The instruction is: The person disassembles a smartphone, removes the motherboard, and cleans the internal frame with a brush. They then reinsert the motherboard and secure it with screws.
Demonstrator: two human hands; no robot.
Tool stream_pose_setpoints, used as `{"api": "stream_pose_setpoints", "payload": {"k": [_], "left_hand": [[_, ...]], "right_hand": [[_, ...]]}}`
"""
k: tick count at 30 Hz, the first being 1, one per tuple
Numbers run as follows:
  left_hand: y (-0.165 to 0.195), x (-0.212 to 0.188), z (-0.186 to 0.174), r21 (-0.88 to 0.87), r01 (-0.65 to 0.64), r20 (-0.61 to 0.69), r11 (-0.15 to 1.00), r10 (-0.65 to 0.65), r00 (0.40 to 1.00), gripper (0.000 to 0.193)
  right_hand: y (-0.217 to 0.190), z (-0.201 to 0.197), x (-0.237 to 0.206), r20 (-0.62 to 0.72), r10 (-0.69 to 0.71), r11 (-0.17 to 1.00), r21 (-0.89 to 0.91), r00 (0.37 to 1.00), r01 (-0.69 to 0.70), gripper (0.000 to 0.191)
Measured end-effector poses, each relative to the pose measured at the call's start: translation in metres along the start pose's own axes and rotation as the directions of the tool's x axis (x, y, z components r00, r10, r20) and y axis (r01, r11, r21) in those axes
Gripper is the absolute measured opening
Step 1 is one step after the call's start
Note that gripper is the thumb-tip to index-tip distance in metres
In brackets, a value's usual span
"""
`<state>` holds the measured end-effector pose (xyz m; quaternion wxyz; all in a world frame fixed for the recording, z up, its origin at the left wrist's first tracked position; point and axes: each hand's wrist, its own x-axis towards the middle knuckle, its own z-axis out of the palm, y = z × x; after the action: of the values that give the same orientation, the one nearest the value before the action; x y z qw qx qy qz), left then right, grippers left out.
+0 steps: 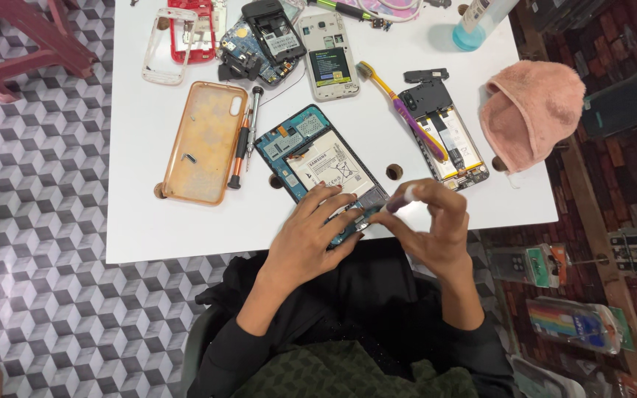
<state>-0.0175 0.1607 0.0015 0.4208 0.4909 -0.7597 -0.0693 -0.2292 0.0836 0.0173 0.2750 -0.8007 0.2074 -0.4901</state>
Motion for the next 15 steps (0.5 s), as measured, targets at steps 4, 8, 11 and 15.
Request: {"api": "stream_pose_setpoints", "payload": {"k": [4,8,11,15], "left_hand": [[-0.001,-0.001,0.002,0.022,-0.003,0.014,1.000,0.002,1.000,0.033],[-0.003,-0.003,0.003,0.044,-0.026,0.016,0.999,0.025,1.000,0.032],[-0.003,-0.004,0.004,0.058,-0.036,0.020,0.998,0.035,0.999,0.034],[-0.003,-0.004,0.004,0.060,-0.035,0.030,0.998,0.034,0.999,0.037]], "right_hand": [[-0.003,-0.003,0.003,0.012,0.070,0.997,-0.043,0.997,-0.069,0.067],[-0.011,-0.008,0.005,0.094,0.121,0.987,0.093,0.988,-0.130,0.057],[-0.013,-0.005,0.007,0.029,0.042,0.996,-0.074,0.999,-0.040,0.063],[-0.014,-0.002,0.005,0.047,-0.016,0.995,-0.094,0.999,0.021,0.063]]}}
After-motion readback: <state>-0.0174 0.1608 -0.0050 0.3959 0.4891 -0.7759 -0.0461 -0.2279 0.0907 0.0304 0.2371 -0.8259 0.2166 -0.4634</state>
